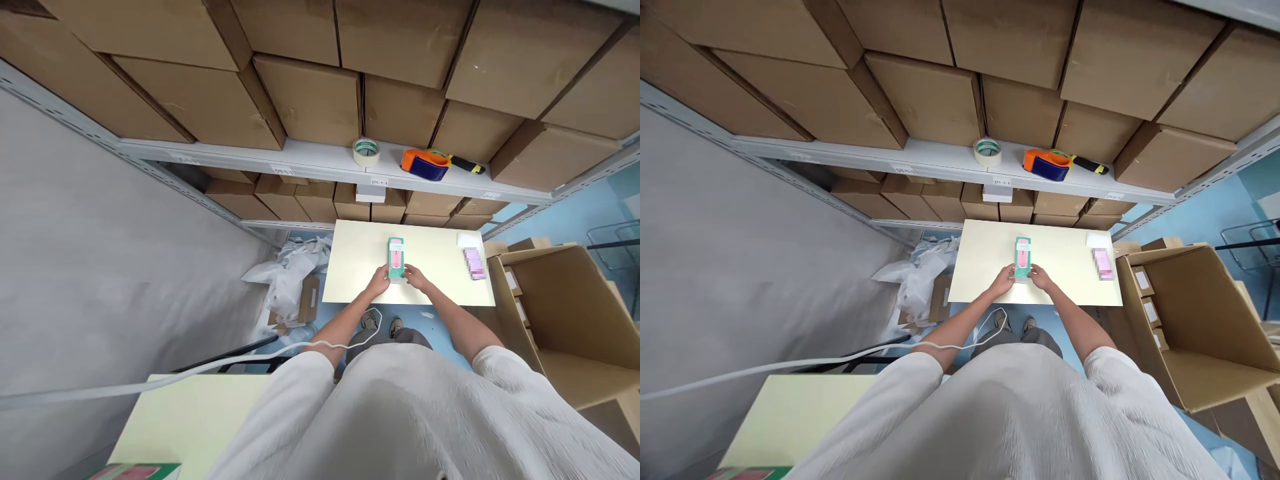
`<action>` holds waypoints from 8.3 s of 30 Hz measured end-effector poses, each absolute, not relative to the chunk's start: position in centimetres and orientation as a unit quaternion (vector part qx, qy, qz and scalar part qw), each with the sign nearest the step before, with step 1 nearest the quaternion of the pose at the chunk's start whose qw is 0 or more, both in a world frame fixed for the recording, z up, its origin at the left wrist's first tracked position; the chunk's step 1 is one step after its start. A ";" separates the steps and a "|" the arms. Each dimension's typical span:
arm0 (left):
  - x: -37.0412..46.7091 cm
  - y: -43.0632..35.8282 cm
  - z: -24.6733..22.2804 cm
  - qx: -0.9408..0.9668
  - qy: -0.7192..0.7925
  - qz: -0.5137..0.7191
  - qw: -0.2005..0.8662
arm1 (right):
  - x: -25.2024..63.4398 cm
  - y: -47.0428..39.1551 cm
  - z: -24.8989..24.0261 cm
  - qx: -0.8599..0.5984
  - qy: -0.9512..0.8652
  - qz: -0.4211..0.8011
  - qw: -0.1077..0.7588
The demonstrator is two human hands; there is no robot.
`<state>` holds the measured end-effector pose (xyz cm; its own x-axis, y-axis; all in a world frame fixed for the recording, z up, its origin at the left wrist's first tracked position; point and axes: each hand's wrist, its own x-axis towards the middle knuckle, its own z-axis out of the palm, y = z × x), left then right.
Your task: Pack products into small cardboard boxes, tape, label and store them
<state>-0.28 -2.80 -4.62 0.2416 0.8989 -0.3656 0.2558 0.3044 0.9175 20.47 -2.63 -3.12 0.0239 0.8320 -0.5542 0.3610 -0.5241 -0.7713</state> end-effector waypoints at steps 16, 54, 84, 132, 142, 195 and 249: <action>-0.8 -0.3 -2.5 0.532 0.562 0.282 0.567 | 19.7 -0.8 -0.8 -0.695 -0.439 0.494 0.285; -1.6 3.4 2.4 0.583 0.570 0.318 0.485 | 18.7 0.6 5.3 -0.621 -0.549 0.430 0.358; -3.8 3.1 7.9 0.814 0.438 0.170 0.342 | 16.1 2.3 9.0 -0.657 -0.727 0.200 0.019; -6.9 4.9 8.1 0.851 0.425 0.130 0.279 | 15.1 1.1 11.5 -0.636 -0.760 0.132 -0.011; -6.1 4.6 6.1 0.830 0.444 0.161 0.297 | 13.0 2.0 12.9 -0.649 -0.747 0.135 -0.047; -4.2 4.6 15.6 0.775 0.492 0.202 0.341 | 17.2 5.6 23.5 -0.678 -0.622 0.196 0.340; -2.1 3.5 15.8 0.588 0.479 0.366 0.539 | 16.0 4.0 17.1 -0.566 -0.486 0.484 0.457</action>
<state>-2.14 3.53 15.83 0.2722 0.9584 -0.0863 0.1688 0.0407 0.9848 16.02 3.95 17.08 0.0595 0.9929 -0.1030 0.1080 -0.1090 -0.9882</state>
